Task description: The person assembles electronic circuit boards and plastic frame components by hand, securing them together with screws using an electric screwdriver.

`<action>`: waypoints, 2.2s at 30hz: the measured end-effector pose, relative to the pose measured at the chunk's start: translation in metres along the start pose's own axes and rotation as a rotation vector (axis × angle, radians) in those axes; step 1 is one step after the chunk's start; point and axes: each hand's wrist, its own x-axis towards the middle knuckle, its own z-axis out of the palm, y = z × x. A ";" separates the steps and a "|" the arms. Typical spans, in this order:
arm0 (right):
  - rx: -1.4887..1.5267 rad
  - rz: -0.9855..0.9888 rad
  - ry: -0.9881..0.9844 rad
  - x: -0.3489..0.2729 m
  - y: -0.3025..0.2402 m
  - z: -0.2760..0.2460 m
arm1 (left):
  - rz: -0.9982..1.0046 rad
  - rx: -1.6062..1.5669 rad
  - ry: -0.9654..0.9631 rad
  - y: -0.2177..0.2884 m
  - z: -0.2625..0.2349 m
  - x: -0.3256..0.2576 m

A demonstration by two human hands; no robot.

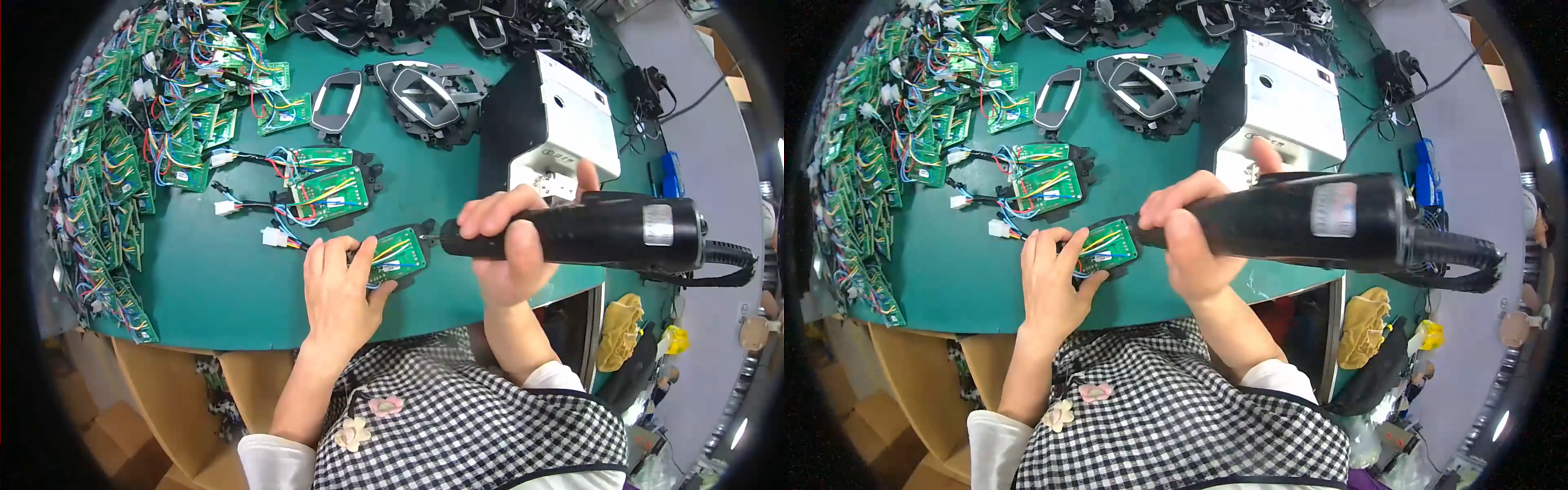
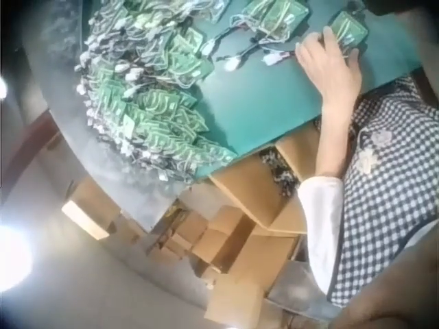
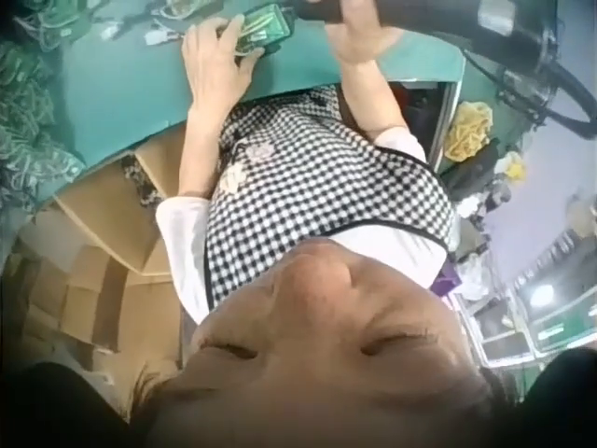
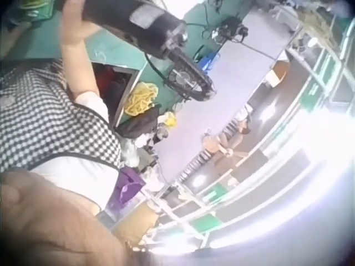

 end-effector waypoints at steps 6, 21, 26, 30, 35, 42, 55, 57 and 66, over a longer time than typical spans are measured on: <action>0.006 0.035 -0.031 -0.004 0.023 0.001 | -0.077 -0.045 -0.006 0.001 -0.001 0.001; -0.439 0.120 -0.582 0.013 0.006 -0.030 | -0.091 -0.066 0.005 0.006 0.005 0.004; -0.149 -0.358 0.047 0.047 -0.063 -0.040 | -0.011 -0.067 0.034 0.008 0.007 0.001; -0.436 -0.353 0.131 0.051 -0.068 -0.070 | 0.062 -0.042 0.028 0.015 0.018 0.005; -0.426 -0.197 0.049 0.051 -0.061 -0.071 | 0.050 -0.013 -0.004 0.021 0.016 0.006; -0.061 -0.071 0.004 -0.009 -0.043 -0.042 | 0.058 -0.011 -0.027 0.020 0.019 0.007; -0.247 0.299 -0.343 -0.014 -0.010 -0.052 | 0.045 -0.043 -0.036 0.021 0.016 0.009; -0.134 0.332 -0.562 -0.021 0.004 -0.073 | 0.059 -0.024 -0.024 0.022 0.017 0.009; -0.070 -0.294 -0.055 0.021 -0.053 -0.052 | 0.112 -0.047 0.059 0.016 0.025 0.000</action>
